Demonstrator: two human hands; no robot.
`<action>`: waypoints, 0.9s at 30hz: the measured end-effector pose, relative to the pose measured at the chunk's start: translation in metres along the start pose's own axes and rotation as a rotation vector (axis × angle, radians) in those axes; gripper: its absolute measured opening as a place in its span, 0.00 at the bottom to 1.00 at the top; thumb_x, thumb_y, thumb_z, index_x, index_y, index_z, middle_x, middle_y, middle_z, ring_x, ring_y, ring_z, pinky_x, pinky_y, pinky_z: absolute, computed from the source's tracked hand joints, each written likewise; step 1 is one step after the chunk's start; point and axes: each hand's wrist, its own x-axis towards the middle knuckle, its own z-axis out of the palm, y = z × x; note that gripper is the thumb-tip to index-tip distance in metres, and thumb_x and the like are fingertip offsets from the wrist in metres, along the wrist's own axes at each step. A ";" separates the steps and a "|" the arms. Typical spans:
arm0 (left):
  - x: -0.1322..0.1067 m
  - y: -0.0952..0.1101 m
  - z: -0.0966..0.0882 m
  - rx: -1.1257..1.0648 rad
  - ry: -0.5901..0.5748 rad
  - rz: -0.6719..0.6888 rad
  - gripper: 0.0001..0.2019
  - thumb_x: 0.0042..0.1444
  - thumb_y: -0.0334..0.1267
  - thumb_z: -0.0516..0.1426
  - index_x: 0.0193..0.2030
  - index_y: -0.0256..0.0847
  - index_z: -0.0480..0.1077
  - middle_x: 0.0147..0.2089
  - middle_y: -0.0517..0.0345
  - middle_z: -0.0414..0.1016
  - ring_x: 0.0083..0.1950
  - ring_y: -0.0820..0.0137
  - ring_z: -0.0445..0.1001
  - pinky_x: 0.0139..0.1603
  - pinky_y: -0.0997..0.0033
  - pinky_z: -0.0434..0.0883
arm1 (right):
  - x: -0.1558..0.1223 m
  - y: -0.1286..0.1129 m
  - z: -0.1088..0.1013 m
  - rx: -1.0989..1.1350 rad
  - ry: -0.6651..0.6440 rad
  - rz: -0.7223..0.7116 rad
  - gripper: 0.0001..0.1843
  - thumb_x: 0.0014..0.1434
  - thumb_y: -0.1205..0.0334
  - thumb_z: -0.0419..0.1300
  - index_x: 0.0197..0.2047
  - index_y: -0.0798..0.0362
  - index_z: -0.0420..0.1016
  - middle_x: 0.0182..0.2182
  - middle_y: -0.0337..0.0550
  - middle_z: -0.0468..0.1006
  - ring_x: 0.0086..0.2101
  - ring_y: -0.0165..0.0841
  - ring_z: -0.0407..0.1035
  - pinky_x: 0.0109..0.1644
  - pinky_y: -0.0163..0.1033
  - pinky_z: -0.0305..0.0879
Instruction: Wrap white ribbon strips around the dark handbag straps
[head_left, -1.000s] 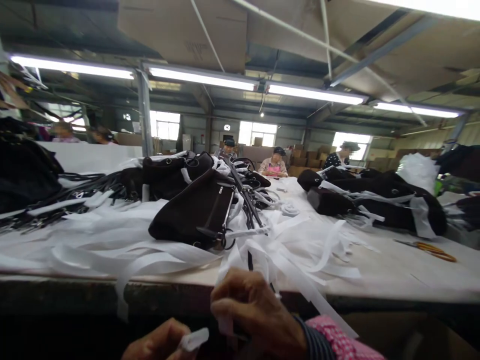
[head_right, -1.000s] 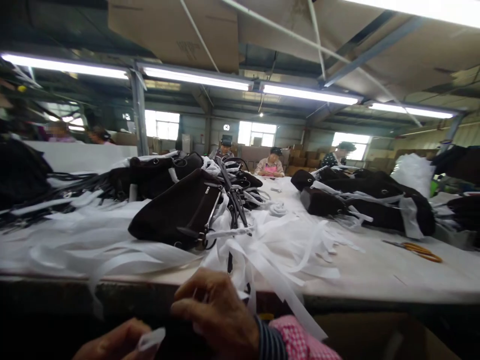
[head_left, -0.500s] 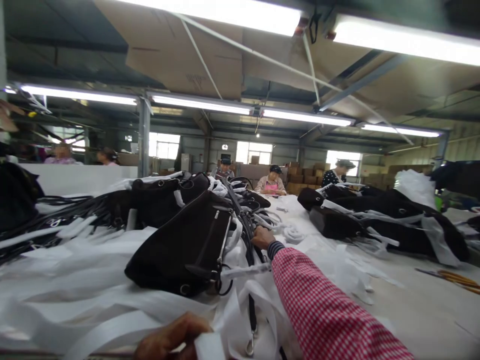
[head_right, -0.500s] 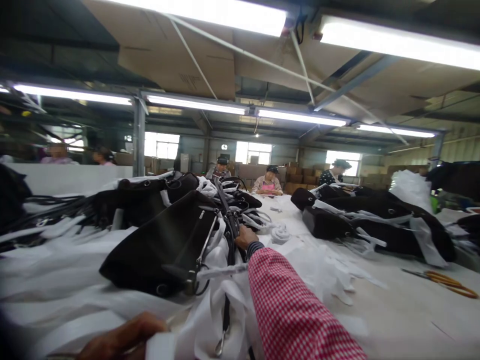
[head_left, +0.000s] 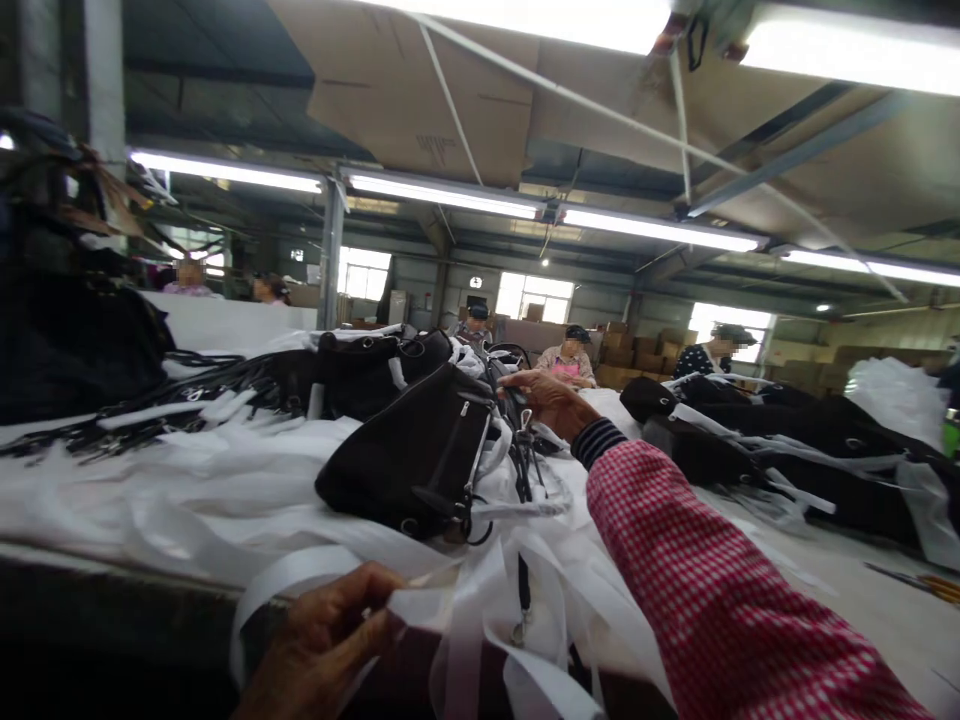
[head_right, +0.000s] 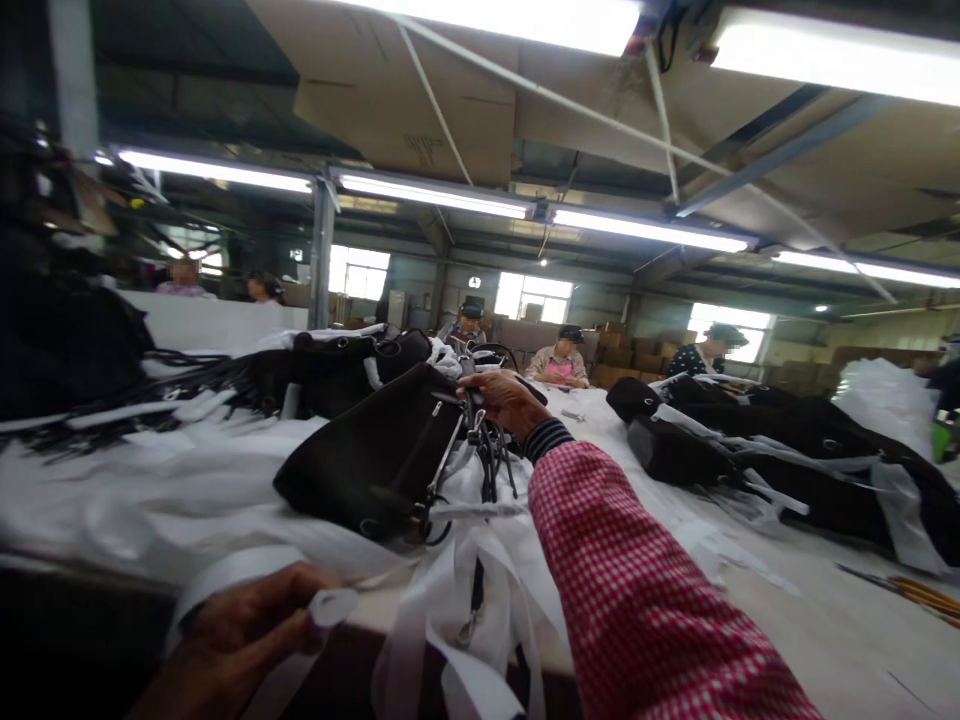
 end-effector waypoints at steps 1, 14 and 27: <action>-0.006 -0.001 -0.005 0.015 0.032 0.028 0.24 0.47 0.59 0.71 0.34 0.38 0.78 0.32 0.56 0.75 0.34 0.68 0.70 0.35 0.76 0.67 | -0.012 0.002 0.014 0.051 -0.058 0.008 0.06 0.62 0.70 0.59 0.32 0.57 0.68 0.25 0.39 0.74 0.21 0.23 0.62 0.26 0.28 0.63; -0.082 -0.036 -0.033 -0.092 0.167 -0.001 0.22 0.52 0.55 0.69 0.34 0.34 0.76 0.33 0.56 0.74 0.34 0.70 0.69 0.31 0.77 0.67 | -0.154 0.020 0.141 0.332 -0.496 -0.038 0.18 0.53 0.55 0.75 0.35 0.58 0.75 0.29 0.45 0.81 0.17 0.18 0.55 0.18 0.26 0.46; -0.087 -0.040 -0.040 -0.251 0.188 -0.049 0.21 0.51 0.52 0.71 0.31 0.34 0.73 0.29 0.58 0.74 0.28 0.76 0.65 0.29 0.79 0.59 | -0.130 0.021 0.130 -0.138 -0.340 -0.483 0.14 0.59 0.54 0.69 0.37 0.55 0.74 0.28 0.40 0.79 0.18 0.23 0.62 0.19 0.30 0.54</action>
